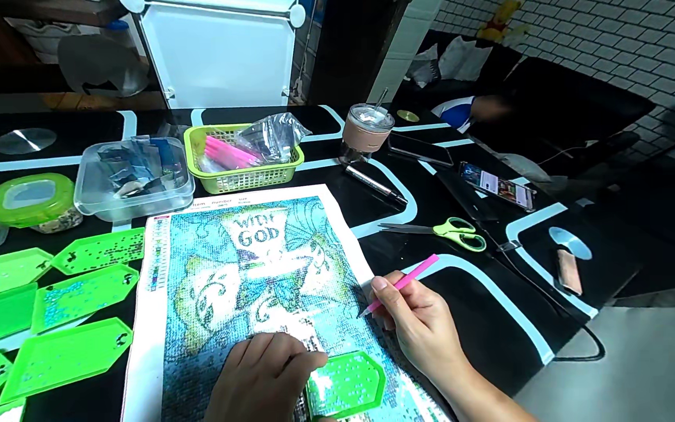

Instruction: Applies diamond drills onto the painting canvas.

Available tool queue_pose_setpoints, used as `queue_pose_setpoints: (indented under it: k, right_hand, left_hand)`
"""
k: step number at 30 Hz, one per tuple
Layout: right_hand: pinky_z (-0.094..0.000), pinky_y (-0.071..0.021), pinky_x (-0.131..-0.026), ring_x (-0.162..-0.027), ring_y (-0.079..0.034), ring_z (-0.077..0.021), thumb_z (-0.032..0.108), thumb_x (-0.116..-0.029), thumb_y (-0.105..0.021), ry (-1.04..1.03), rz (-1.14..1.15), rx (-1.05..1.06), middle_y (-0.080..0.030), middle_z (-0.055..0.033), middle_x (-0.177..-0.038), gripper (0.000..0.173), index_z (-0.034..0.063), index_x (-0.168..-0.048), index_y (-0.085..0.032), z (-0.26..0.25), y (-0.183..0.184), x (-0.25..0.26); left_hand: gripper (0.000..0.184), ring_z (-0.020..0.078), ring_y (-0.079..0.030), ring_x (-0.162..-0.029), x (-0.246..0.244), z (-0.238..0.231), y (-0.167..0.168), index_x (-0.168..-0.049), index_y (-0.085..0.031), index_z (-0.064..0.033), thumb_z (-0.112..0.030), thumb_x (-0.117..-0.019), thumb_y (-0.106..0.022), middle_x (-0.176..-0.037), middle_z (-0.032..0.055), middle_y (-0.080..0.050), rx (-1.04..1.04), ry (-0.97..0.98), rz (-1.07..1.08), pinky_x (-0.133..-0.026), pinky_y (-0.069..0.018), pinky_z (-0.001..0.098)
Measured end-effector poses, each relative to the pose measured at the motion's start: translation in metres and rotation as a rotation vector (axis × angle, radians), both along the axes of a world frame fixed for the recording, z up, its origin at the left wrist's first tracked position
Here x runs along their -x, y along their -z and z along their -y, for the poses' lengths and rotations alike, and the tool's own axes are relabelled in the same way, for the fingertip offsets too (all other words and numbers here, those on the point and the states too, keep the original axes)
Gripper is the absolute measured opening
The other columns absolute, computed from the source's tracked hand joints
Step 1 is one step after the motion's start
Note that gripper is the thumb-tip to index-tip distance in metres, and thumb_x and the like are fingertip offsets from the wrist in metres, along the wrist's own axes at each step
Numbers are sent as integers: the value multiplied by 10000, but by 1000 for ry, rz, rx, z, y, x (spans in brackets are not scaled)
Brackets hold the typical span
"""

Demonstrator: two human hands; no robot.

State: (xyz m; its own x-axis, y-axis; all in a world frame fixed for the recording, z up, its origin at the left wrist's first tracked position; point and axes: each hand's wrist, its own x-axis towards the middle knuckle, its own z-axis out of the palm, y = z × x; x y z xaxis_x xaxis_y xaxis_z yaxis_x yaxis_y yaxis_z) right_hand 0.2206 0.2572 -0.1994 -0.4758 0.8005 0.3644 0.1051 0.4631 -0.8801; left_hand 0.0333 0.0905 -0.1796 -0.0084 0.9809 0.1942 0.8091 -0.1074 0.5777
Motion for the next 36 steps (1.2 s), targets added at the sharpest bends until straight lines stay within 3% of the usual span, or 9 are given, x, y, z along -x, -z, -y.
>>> queue_pose_setpoints:
  k: [8, 23, 27, 31, 36]
  right_hand:
    - [-121, -477, -544, -591, -578, 29, 197, -1056, -525, -23, 26, -51, -621, 72, -679, 264, 119, -837, -653, 0, 2, 0]
    - [-117, -474, -610, -653, -567, 36, 255, -1085, -504, -74, 182, -338, -623, 22, -726, 327, 51, -888, -667, 1, 0, -6]
    - [-124, -491, -611, -665, -589, 37, 262, -1079, -525, -110, 202, -268, -664, 36, -760, 314, 66, -921, -712, 5, -12, -10]
    - [-145, -517, -616, -675, -614, 17, 222, -1091, -512, -272, -23, -97, -656, 8, -757, 287, 46, -912, -651, 30, -11, -5]
    - [-161, -504, -612, -655, -599, -29, 198, -1086, -524, -338, -7, -154, -620, -54, -728, 284, 8, -900, -627, 44, -2, 1]
  left_hand:
    - [460, 291, -646, -993, 0, 0, 0, -1186, -755, -185, -499, -849, -762, -1053, 77, -712, 1, 5, -12, -839, -479, 467]
    - [485, 288, -647, -996, 0, 0, 0, -1192, -753, -200, -548, -854, -735, -1062, 67, -713, 8, -2, -30, -826, -481, 465]
    - [486, 287, -648, -990, 0, 0, 1, -1188, -754, -203, -548, -846, -739, -1058, 62, -713, -3, -3, -37, -825, -483, 464]
    - [485, 275, -650, -976, -1, -1, 3, -1186, -755, -212, -552, -841, -737, -1051, 48, -715, -14, -7, -46, -807, -485, 452]
    - [457, 278, -656, -980, -1, -1, 4, -1151, -758, -198, -525, -832, -752, -1044, 49, -713, -24, -14, -42, -807, -494, 457]
